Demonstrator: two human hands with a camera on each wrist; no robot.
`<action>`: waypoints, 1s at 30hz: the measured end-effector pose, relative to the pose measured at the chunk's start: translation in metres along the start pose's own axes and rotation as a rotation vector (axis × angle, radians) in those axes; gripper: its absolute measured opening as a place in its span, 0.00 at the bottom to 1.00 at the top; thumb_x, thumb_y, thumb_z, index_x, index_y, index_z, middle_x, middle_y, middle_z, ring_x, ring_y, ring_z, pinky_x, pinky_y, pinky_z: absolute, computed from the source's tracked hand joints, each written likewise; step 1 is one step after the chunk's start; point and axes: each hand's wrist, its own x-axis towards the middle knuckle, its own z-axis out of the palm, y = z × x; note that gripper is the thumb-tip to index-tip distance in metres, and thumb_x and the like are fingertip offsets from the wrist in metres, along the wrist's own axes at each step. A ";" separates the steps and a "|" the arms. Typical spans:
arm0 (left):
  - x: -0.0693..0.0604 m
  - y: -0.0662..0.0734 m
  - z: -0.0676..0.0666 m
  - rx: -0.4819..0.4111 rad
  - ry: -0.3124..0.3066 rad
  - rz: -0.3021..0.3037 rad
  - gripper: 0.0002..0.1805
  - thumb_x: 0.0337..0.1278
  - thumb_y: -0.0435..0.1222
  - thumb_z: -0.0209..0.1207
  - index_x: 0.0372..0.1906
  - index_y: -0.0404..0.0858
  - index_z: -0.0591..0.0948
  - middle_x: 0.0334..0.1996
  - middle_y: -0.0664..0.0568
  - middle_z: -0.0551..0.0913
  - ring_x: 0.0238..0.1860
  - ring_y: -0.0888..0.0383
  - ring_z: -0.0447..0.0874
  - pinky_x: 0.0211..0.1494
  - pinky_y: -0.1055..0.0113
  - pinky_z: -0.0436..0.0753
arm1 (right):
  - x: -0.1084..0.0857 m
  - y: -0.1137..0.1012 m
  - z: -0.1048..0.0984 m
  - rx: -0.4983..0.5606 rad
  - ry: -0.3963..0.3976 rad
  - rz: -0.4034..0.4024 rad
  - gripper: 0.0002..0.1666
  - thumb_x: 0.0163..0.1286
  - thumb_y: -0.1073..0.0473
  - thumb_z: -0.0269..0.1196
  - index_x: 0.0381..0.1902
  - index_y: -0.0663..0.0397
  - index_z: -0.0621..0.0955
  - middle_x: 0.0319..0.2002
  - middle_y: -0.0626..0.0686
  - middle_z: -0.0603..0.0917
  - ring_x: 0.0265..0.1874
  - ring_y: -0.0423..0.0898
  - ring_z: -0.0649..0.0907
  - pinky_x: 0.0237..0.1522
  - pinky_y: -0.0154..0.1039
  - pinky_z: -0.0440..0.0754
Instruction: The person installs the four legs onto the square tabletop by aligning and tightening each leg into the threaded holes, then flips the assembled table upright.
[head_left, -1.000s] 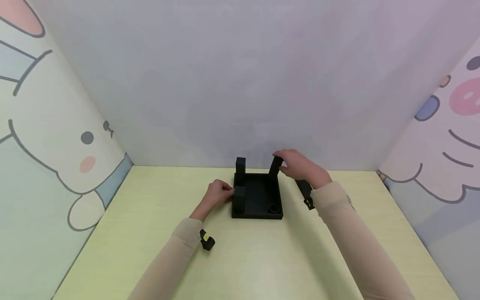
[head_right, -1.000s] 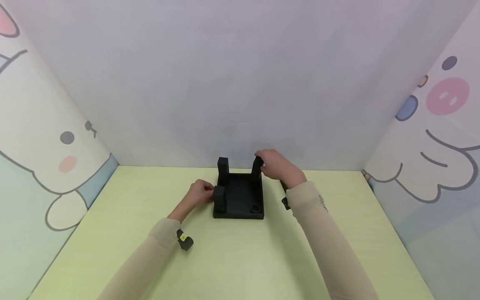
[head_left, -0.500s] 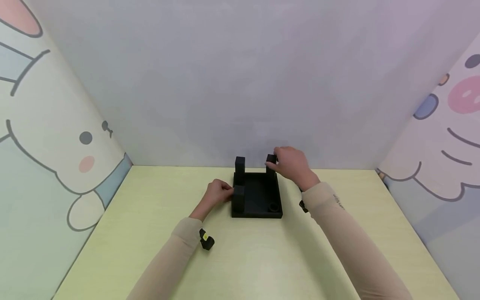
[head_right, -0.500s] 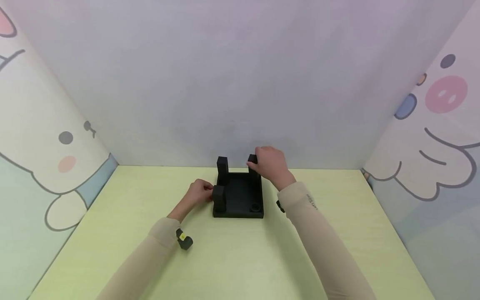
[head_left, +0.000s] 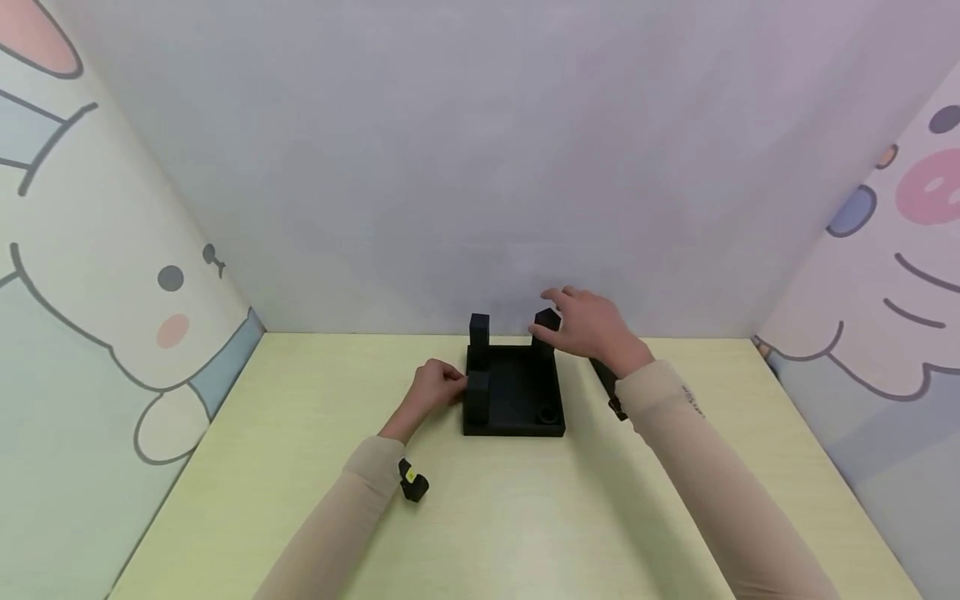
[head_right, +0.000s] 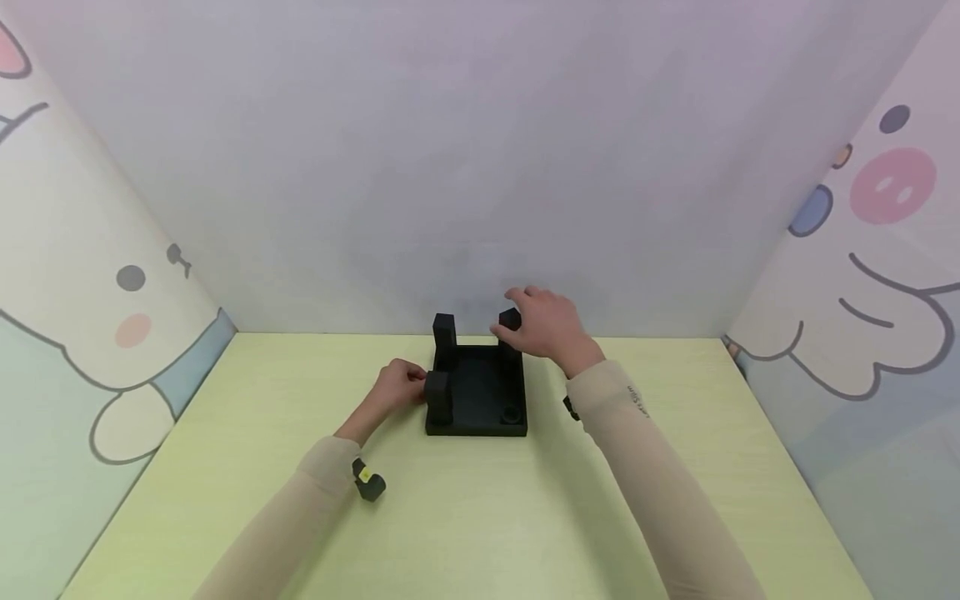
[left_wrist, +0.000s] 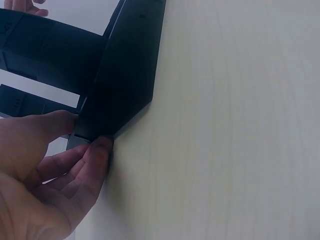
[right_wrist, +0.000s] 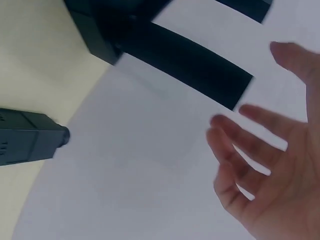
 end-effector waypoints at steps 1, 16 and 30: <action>0.000 0.000 0.000 -0.003 0.000 0.000 0.10 0.63 0.37 0.64 0.34 0.34 0.91 0.28 0.45 0.91 0.25 0.62 0.83 0.31 0.73 0.77 | -0.001 0.001 -0.004 0.009 -0.022 -0.018 0.38 0.72 0.36 0.59 0.72 0.50 0.73 0.64 0.60 0.80 0.53 0.58 0.84 0.52 0.58 0.83; -0.001 0.000 -0.001 -0.004 0.003 0.007 0.11 0.63 0.37 0.64 0.34 0.34 0.91 0.26 0.46 0.91 0.23 0.63 0.82 0.30 0.73 0.76 | 0.001 0.000 -0.004 0.034 0.068 -0.038 0.19 0.71 0.46 0.66 0.31 0.56 0.79 0.27 0.52 0.80 0.25 0.45 0.76 0.30 0.42 0.76; 0.000 0.000 0.000 -0.019 0.008 -0.014 0.10 0.63 0.37 0.64 0.34 0.35 0.91 0.26 0.47 0.91 0.23 0.64 0.82 0.32 0.74 0.76 | -0.003 -0.006 -0.004 -0.011 0.110 0.033 0.33 0.71 0.33 0.60 0.55 0.56 0.83 0.49 0.59 0.85 0.37 0.54 0.85 0.33 0.49 0.84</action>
